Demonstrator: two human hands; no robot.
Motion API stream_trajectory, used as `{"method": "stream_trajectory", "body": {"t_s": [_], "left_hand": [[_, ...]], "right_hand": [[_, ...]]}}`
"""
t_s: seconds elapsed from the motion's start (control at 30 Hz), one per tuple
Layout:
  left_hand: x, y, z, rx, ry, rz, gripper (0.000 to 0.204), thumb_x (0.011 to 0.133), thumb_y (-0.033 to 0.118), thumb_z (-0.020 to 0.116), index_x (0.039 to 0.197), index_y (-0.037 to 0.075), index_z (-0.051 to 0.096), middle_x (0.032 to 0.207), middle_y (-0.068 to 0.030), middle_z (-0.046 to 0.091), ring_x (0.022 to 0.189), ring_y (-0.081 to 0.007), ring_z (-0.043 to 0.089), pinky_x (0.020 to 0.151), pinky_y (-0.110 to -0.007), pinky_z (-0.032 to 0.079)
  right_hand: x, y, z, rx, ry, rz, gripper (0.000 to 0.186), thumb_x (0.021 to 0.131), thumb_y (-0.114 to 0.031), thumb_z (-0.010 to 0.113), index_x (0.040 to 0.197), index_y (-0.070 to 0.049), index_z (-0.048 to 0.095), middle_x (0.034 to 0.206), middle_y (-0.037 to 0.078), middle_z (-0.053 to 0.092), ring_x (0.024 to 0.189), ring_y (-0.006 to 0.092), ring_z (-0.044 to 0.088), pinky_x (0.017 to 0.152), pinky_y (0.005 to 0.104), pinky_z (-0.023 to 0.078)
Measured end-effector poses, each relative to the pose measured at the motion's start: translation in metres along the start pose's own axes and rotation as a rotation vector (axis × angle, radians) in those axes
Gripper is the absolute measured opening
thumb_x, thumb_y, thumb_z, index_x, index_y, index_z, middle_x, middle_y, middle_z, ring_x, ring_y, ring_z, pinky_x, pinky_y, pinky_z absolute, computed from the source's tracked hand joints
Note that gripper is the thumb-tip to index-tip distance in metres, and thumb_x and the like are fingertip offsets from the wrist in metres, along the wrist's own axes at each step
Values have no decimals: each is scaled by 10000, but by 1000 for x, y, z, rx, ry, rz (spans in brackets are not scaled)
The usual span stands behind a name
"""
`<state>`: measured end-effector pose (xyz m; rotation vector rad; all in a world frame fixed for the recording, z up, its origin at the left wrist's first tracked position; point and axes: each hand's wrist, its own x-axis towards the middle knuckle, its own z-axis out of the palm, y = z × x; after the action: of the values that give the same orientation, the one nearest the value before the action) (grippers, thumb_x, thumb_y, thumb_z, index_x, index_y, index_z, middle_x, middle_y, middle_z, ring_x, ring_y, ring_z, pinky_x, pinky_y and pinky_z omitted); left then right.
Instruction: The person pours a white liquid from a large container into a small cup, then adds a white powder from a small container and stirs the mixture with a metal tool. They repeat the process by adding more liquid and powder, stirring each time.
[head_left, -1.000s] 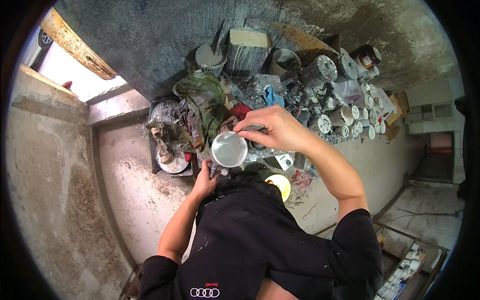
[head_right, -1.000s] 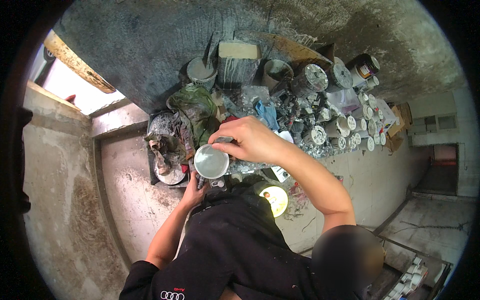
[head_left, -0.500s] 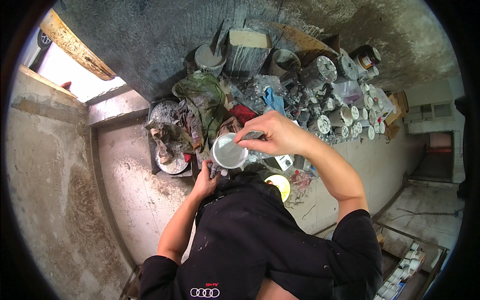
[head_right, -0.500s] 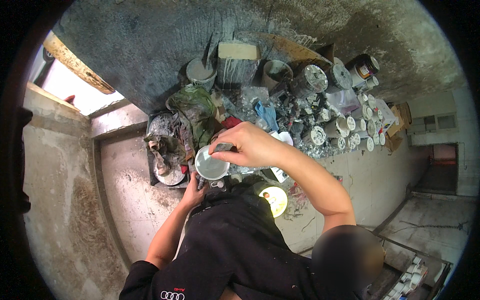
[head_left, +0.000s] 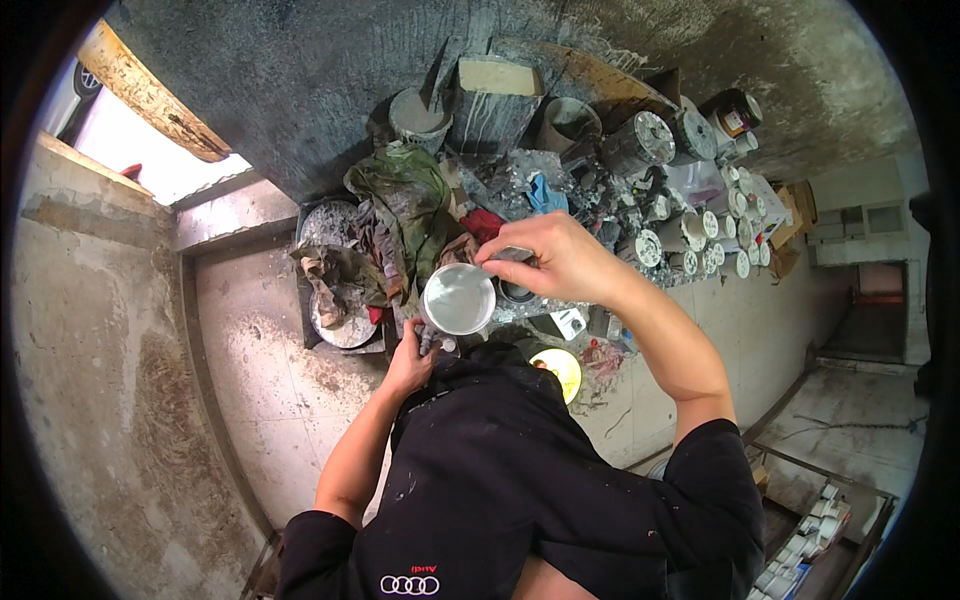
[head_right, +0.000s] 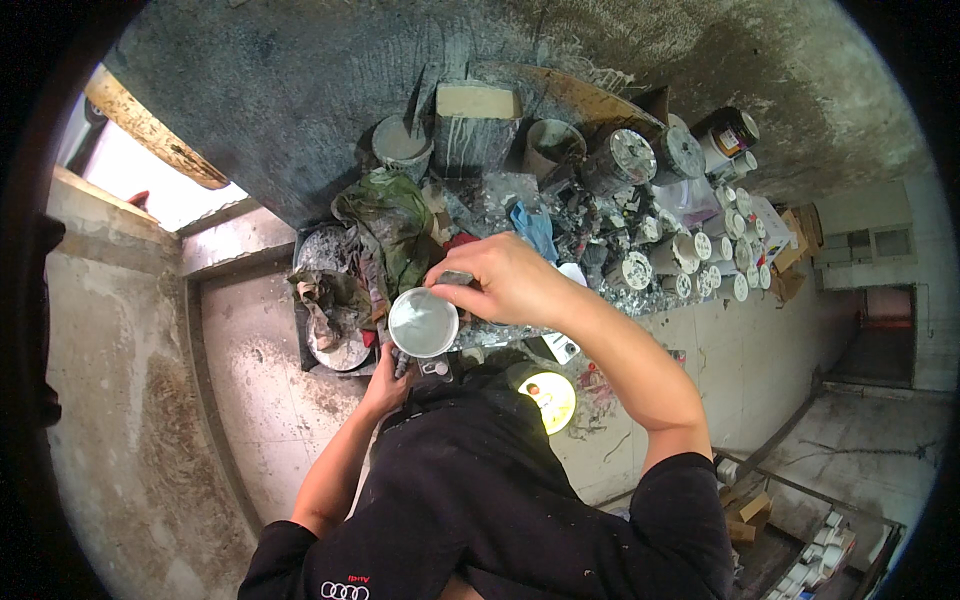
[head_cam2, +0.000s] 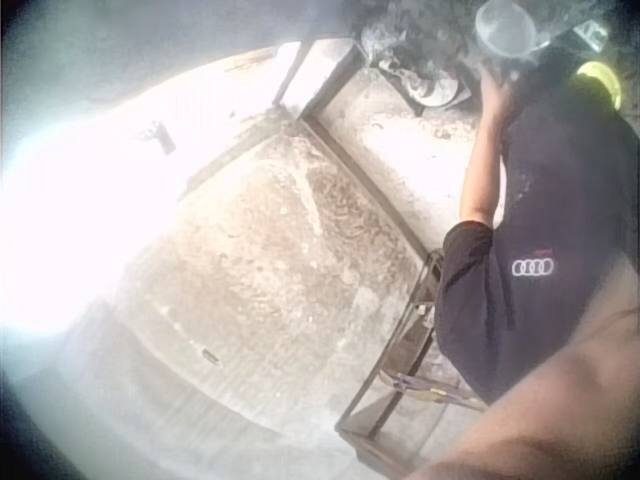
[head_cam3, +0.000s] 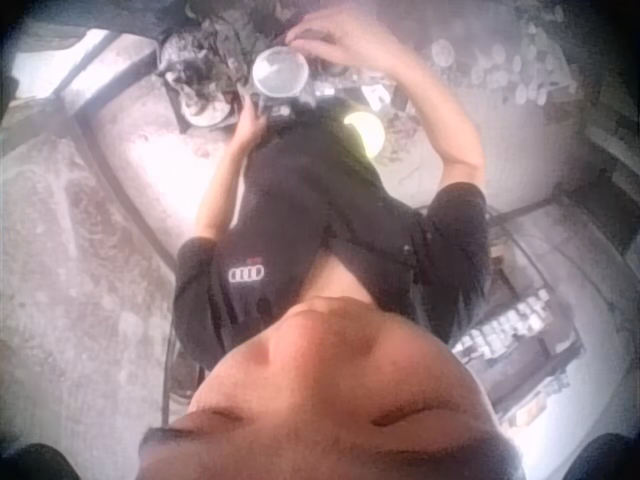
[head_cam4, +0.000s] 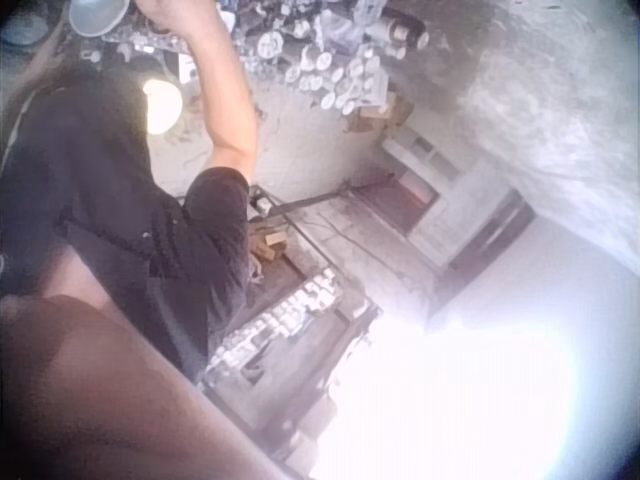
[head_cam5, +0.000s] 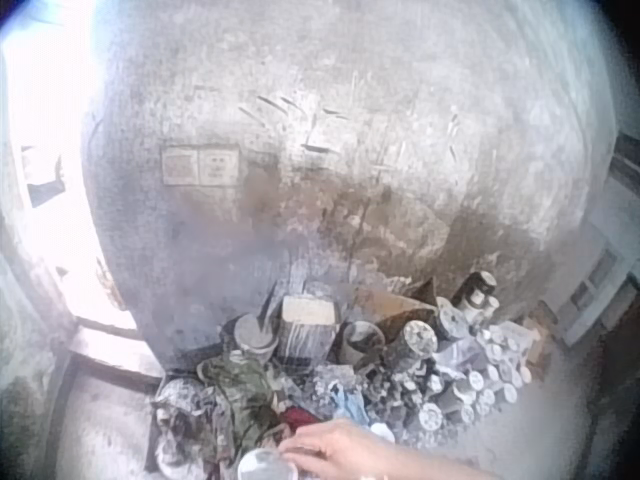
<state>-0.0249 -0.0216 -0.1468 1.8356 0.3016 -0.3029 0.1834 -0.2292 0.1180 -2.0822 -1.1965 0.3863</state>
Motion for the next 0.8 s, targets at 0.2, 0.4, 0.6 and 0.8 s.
{"method": "stream_trajectory", "body": {"t_s": [0.2, 0.4, 0.6, 0.8], "left_hand": [[0, -1, -1, 20, -33, -24, 530, 978, 173, 688, 1393, 54, 380, 1186, -312, 680, 1142, -447, 685, 967, -479, 525], [1, -1, 0, 19, -34, -17, 543, 974, 175, 696, 1394, 50, 375, 1162, -304, 685, 1112, -439, 686, 966, -473, 521], [0, -1, 1, 37, -31, -19, 557, 973, 179, 700, 1401, 49, 369, 1168, -301, 682, 1105, -437, 684, 974, -469, 513], [0, -2, 2, 28, -40, -31, 567, 977, 181, 695, 1413, 49, 358, 1178, -304, 678, 1118, -435, 678, 978, -464, 511]], "right_hand": [[2, -4, 0, 133, -22, -99, 188, 929, -181, 752, 1058, -46, 775, 930, 131, 763, 824, 335, 734, 730, 404, 573], [-3, -7, -3, 89, -104, -13, 180, 937, -171, 743, 1062, -44, 771, 970, 139, 767, 847, 344, 732, 738, 413, 575], [-3, -5, -2, -10, -24, -37, 175, 936, -177, 749, 1051, -48, 774, 950, 132, 767, 830, 348, 725, 722, 409, 570], [-3, -6, 0, 166, -73, -116, 176, 930, -180, 754, 1053, -57, 778, 949, 120, 768, 844, 337, 725, 718, 414, 568]]}}
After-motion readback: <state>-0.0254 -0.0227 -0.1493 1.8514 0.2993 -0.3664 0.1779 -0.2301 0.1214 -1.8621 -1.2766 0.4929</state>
